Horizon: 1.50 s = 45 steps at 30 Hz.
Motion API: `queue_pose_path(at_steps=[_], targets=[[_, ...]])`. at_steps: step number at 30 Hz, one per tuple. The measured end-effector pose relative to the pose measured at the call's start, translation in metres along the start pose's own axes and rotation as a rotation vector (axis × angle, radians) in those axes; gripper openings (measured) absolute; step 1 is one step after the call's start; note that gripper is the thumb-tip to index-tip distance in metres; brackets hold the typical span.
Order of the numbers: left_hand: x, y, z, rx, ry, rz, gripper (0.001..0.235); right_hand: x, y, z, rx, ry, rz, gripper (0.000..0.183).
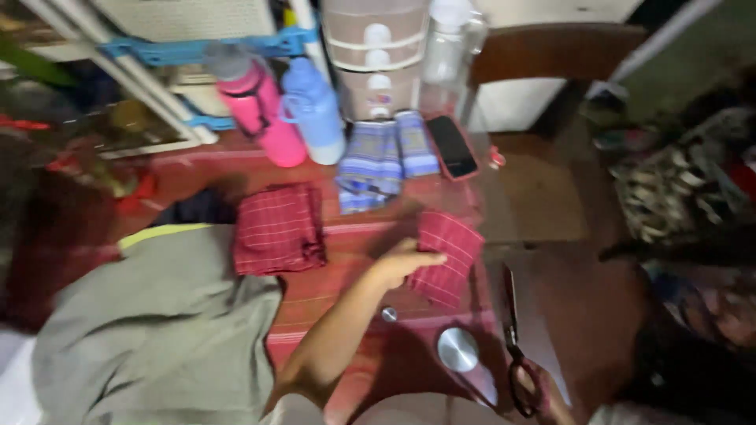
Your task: The person cuts a red checkered cloth into smaller pieces using scissors. They then unfold a grey cloth, smooth it out, and cut it into a rectangular shape. The person also handles a green and yellow striped cloth on the table.
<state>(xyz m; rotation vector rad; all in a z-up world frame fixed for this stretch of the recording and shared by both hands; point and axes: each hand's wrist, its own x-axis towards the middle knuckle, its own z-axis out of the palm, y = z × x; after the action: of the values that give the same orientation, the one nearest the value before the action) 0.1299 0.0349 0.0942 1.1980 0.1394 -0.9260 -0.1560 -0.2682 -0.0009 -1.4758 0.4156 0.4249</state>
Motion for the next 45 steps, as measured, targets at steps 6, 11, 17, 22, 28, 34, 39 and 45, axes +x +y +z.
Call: queue_pose_path(at_steps=[6,11,17,22,28,34,39,45], targets=[[-0.060,0.069,-0.093,-0.205,0.555,0.363,0.032,0.033,-0.002,0.004,-0.255,-0.106,0.004,0.042],[-0.087,0.081,-0.162,-0.751,0.681,0.721,0.021,0.026,-0.049,0.055,0.147,-0.084,0.105,0.060],[-0.057,-0.034,-0.239,-0.854,1.141,0.332,0.040,0.056,-0.024,0.042,-0.464,0.173,0.249,0.043],[-0.057,-0.055,-0.236,-0.850,1.196,0.201,0.066,0.105,-0.050,0.037,-0.982,0.205,0.136,0.059],[-0.084,-0.077,-0.213,-0.663,1.191,0.352,0.043,0.126,-0.198,0.099,-1.251,0.196,0.291,0.070],[-0.170,-0.095,-0.202,0.891,1.952,0.604,0.055,0.172,-0.232,0.099,-1.430,0.126,0.114,0.055],[-0.208,-0.119,-0.230,1.367,1.682,0.038,0.019,0.240,-0.216,0.076,-1.463,0.030,0.050,0.052],[-0.217,-0.111,-0.223,1.725,1.638,0.409,0.028,0.199,-0.230,0.101,-1.694,0.080,0.077,0.075]])
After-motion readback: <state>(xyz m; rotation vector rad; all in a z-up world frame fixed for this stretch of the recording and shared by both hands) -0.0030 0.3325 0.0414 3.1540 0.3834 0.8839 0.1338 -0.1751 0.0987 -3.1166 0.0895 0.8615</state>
